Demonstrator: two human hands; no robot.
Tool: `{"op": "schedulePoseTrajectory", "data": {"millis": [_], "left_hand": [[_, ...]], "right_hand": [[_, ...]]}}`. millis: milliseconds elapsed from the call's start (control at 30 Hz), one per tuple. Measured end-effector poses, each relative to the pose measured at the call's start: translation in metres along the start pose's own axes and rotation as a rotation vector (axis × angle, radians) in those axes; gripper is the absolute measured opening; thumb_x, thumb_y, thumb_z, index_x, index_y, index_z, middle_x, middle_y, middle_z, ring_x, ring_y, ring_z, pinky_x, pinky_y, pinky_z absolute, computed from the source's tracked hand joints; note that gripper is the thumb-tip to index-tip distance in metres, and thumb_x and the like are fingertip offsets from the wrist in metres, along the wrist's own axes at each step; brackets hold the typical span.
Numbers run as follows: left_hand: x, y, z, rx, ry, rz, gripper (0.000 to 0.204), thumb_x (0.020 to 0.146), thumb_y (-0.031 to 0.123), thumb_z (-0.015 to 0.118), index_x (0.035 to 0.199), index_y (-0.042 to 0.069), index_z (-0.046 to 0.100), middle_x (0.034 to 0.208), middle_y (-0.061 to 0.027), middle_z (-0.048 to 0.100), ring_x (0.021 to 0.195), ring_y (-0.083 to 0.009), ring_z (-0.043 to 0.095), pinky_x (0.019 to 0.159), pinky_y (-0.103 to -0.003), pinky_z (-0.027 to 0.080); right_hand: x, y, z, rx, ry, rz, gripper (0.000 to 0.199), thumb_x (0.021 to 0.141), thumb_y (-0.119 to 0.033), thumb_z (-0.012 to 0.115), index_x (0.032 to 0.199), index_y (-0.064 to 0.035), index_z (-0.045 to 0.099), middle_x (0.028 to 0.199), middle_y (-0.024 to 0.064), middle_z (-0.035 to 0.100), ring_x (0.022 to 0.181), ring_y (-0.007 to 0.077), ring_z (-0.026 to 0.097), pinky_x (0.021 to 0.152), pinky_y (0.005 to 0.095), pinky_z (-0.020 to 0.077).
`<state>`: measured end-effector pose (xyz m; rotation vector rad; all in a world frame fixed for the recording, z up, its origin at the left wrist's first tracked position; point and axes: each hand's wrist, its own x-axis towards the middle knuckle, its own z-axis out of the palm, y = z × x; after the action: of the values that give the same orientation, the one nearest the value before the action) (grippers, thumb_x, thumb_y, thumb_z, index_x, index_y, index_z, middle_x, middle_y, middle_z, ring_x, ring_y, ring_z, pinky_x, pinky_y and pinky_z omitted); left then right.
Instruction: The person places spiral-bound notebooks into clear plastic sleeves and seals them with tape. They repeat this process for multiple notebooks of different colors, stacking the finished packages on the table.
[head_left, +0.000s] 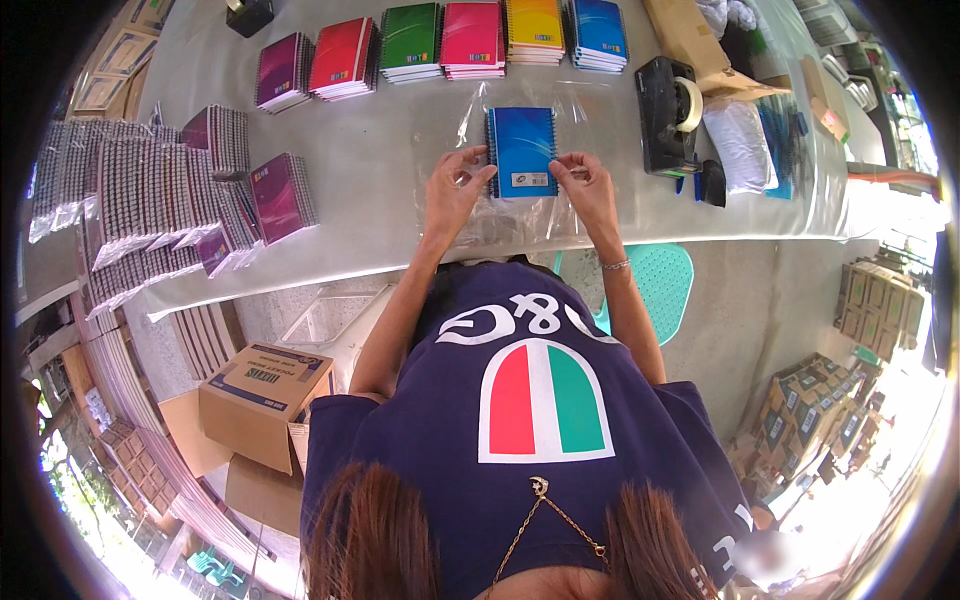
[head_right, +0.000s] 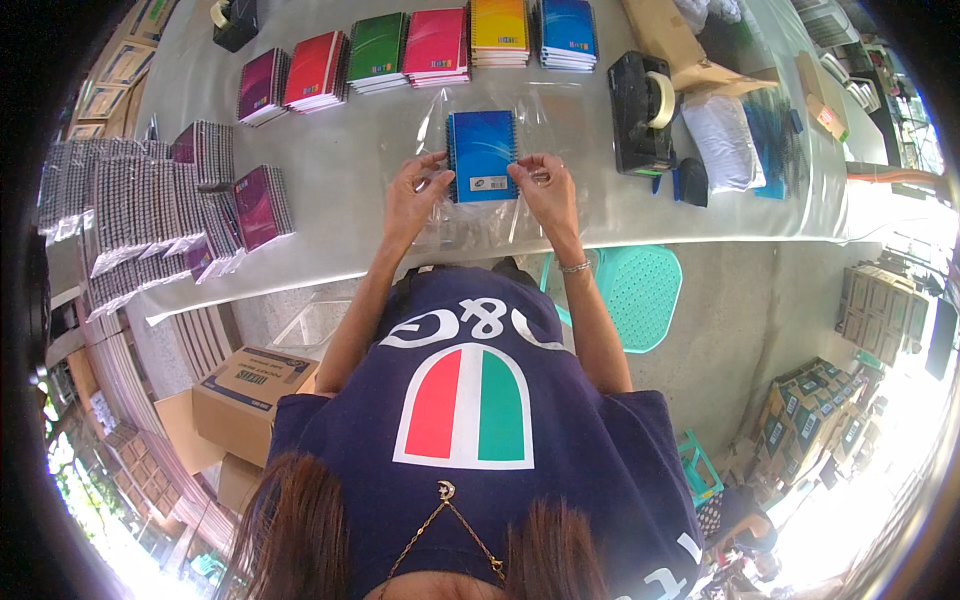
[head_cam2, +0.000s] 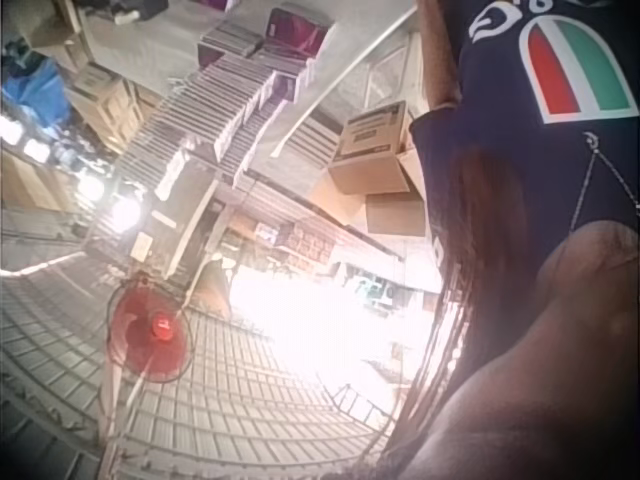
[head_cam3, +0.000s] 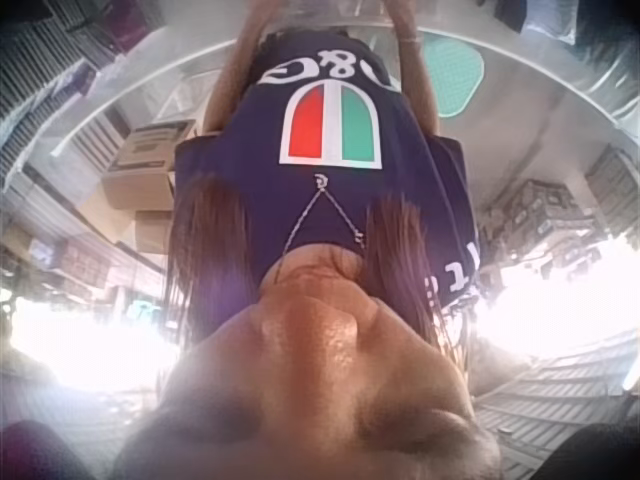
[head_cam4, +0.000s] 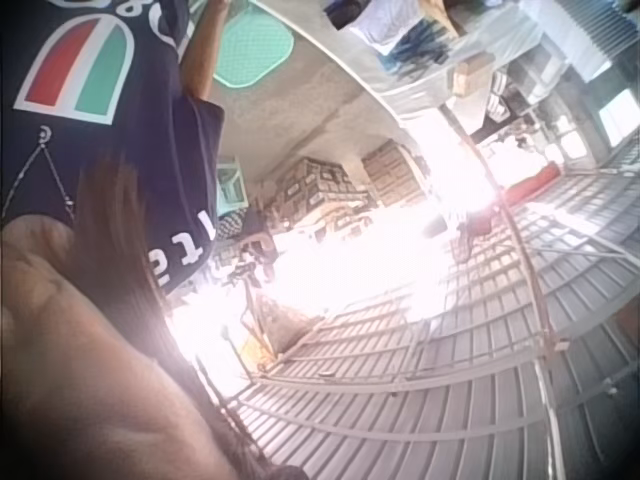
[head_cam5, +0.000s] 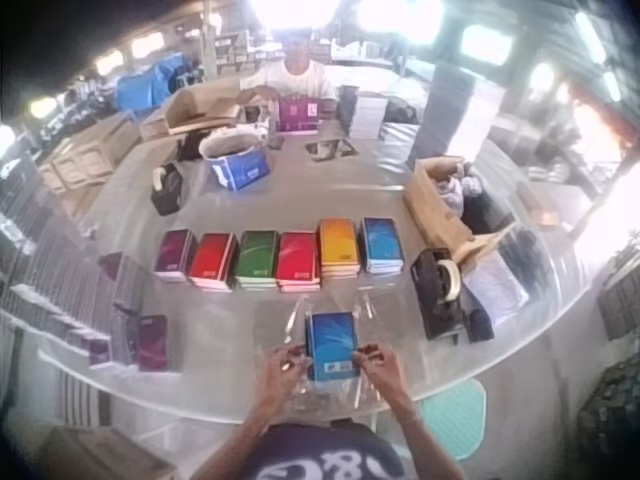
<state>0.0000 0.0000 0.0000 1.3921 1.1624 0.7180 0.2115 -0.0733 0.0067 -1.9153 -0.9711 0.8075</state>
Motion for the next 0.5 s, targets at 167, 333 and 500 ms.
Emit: {"op": "schedulePoseTrajectory", "data": {"millis": [167, 333, 500], "left_hand": [[-0.001, -0.033, -0.01, 0.087, 0.14, 0.168, 0.043, 0.084, 0.017, 0.072, 0.125, 0.009, 0.062, 0.103, -0.0091, 0.064, 0.083, -0.0172, 0.064, 0.074, -0.031, 0.051], [0.001, -0.007, -0.035, 0.047, 0.259, -0.081, 0.066, 0.082, 0.021, 0.076, 0.138, 0.008, 0.045, 0.096, -0.0103, 0.066, 0.076, -0.0169, 0.065, 0.07, -0.03, 0.053], [0.021, -0.018, -0.045, 0.01, 0.078, -0.225, 0.054, 0.084, 0.027, 0.075, 0.127, 0.002, 0.054, 0.09, -0.0099, 0.067, 0.075, -0.0141, 0.066, 0.067, -0.027, 0.052]], "right_hand": [[0.0, 0.021, -0.014, 0.045, 0.062, 0.031, 0.023, 0.087, -0.017, 0.071, 0.103, -0.0017, 0.068, 0.093, 0.0105, 0.069, 0.076, 0.0178, 0.066, 0.07, 0.0298, 0.0514], [0.024, 0.04, -0.032, 0.075, 0.231, -0.087, 0.031, 0.085, -0.015, 0.073, 0.112, -0.0018, 0.063, 0.09, 0.0116, 0.069, 0.074, 0.0167, 0.066, 0.066, 0.0272, 0.0513], [0.051, 0.049, -0.042, 0.112, 0.035, 0.064, 0.032, 0.084, -0.014, 0.074, 0.109, 0.0021, 0.063, 0.085, 0.0099, 0.068, 0.068, 0.0128, 0.064, 0.06, 0.0253, 0.0502]]}}
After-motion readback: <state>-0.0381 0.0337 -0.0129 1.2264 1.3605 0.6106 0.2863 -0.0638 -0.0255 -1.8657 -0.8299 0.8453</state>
